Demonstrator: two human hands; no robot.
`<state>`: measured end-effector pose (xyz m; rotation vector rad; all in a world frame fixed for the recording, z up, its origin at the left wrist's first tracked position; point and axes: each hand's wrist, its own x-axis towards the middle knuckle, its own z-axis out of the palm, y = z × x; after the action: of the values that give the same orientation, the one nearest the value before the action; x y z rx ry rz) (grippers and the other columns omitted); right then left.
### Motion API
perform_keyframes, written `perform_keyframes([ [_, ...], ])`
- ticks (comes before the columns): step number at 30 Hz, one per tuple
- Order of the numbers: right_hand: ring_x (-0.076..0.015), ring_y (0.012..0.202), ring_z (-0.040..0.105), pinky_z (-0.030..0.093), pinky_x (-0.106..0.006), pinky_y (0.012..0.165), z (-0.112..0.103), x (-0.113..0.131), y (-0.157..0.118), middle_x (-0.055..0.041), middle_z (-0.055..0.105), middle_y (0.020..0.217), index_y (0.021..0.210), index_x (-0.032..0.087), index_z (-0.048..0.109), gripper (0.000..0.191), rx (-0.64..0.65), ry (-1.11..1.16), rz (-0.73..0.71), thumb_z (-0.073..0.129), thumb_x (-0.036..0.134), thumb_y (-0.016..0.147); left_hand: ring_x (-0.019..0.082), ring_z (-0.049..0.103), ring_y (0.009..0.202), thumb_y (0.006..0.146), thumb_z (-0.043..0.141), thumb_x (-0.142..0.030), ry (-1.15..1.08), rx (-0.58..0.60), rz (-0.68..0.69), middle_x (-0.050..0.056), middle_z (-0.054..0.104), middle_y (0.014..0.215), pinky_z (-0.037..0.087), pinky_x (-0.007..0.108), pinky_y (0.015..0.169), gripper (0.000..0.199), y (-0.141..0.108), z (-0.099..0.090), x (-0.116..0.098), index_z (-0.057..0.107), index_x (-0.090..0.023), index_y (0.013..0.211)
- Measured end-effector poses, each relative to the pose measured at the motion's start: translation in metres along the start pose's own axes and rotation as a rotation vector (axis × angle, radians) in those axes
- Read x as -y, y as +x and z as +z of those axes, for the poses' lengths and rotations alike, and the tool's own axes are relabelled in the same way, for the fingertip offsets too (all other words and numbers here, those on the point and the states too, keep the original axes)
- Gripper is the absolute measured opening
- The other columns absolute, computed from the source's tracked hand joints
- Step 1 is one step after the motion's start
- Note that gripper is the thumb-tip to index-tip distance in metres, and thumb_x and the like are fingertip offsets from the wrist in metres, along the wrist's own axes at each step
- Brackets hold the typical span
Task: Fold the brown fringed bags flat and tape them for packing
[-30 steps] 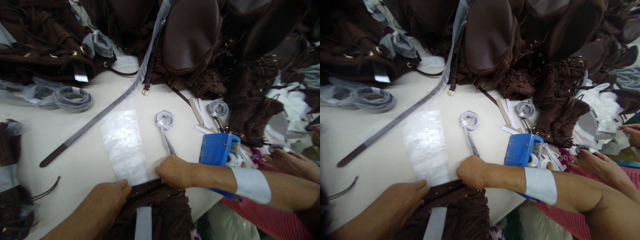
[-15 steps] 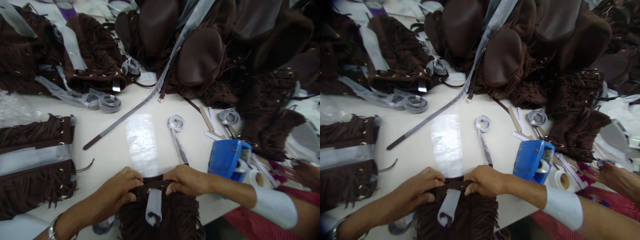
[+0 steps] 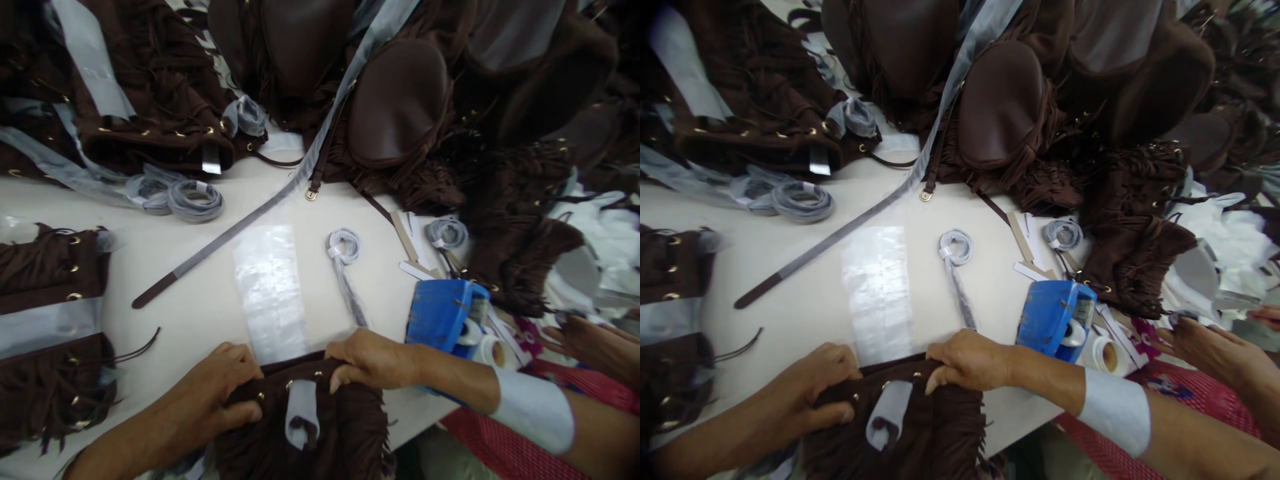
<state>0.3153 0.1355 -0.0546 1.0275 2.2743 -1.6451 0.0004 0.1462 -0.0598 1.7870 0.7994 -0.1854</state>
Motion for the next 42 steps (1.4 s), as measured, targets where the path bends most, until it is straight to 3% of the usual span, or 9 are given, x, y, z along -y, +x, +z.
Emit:
perform_keyframes([
  [5,-0.0167,0.061,0.064,0.033,-0.023,0.052,0.009,-0.008,0.001,-0.003,0.066,0.065,0.106,0.015,0.063,0.058,-0.04,-0.242,-0.028,0.041,0.067,0.092,0.02,0.05,0.097,0.092,0.055,-0.04,0.152,0.035,0.03,0.002,0.06,0.093,0.037,0.033,0.084,0.019,0.006,-0.004,0.002,0.063,-0.023,0.088],
  [12,-0.0191,0.063,0.065,0.04,-0.025,0.057,0.016,-0.023,0.001,-0.0048,0.068,0.069,0.113,0.015,0.058,0.064,-0.023,-0.38,-0.045,0.042,0.071,0.088,0.021,0.05,0.086,0.094,0.049,-0.046,0.331,0.002,0.044,0.003,0.059,0.082,0.034,0.039,0.086,0.028,0.004,-0.001,-0.001,0.063,-0.022,0.089],
  [15,-0.0236,0.086,0.066,0.047,-0.032,0.074,0.013,-0.006,-0.006,-0.0127,0.069,0.093,0.131,0.01,0.047,0.073,-0.148,-0.404,-0.1,0.046,0.069,0.088,0.022,0.049,0.089,0.094,0.05,-0.04,0.344,-0.09,0.024,0.004,0.059,0.086,0.035,0.039,0.084,0.022,-0.001,0.004,-0.007,0.062,-0.022,0.088],
  [18,-0.0329,0.117,0.052,0.04,-0.046,0.096,0.019,0.034,-0.01,-0.0224,0.056,0.128,0.145,0.008,0.031,0.091,-0.333,-0.49,-0.162,0.053,0.071,0.084,0.023,0.048,0.092,0.093,0.052,-0.038,0.353,-0.167,0.02,0.005,0.059,0.091,0.035,0.041,0.087,0.019,-0.004,0.013,-0.016,0.06,-0.022,0.088],
  [22,-0.0285,0.102,0.054,0.043,-0.042,0.085,0.043,0.08,-0.002,-0.0161,0.059,0.119,0.136,0.012,0.044,0.059,-0.388,-0.588,-0.175,0.054,0.051,0.092,0.024,0.048,0.099,0.092,0.053,-0.033,0.277,-0.245,0.049,0.005,0.059,0.101,0.036,0.042,0.091,0.013,0.001,0.032,-0.027,0.058,-0.022,0.098],
  [25,-0.0223,0.091,0.056,0.043,-0.036,0.081,0.055,0.085,0.003,-0.0094,0.062,0.103,0.122,0.015,0.052,0.028,-0.434,-0.514,-0.142,0.051,0.022,0.094,0.023,0.049,0.1,0.094,0.049,-0.025,0.179,-0.282,0.08,0.005,0.06,0.105,0.037,0.04,0.092,0.012,0.008,0.043,-0.029,0.056,-0.022,0.103],
  [33,-0.0143,0.086,0.057,0.043,-0.026,0.077,0.046,0.059,-0.011,-0.0013,0.06,0.095,0.105,0.023,0.056,0.014,-0.561,0.062,0.08,0.058,0.021,0.091,0.024,0.049,0.094,0.089,0.05,-0.021,0.067,-0.336,0.06,0.005,0.058,0.097,0.038,0.039,0.084,0.004,0.008,0.043,-0.018,0.054,-0.021,0.09],
  [39,-0.014,0.076,0.056,0.044,-0.026,0.069,0.044,0.068,-0.004,-0.0002,0.06,0.088,0.107,0.022,0.053,0.014,-0.466,-0.015,0.147,0.053,0.022,0.093,0.022,0.053,0.086,0.086,0.054,-0.027,0.054,-0.359,0.037,0.004,0.06,0.088,0.039,0.036,0.079,0.007,0.017,0.044,-0.012,0.056,-0.022,0.083],
  [42,-0.0188,0.094,0.06,0.046,-0.031,0.082,0.042,0.082,0.007,-0.0049,0.063,0.108,0.122,0.024,0.05,0.03,-0.367,-0.22,0.063,0.054,0.024,0.093,0.019,0.055,0.079,0.09,0.051,-0.033,0.029,-0.38,0.061,0.002,0.06,0.08,0.039,0.033,0.076,0.017,0.023,0.046,-0.009,0.057,-0.022,0.078],
])
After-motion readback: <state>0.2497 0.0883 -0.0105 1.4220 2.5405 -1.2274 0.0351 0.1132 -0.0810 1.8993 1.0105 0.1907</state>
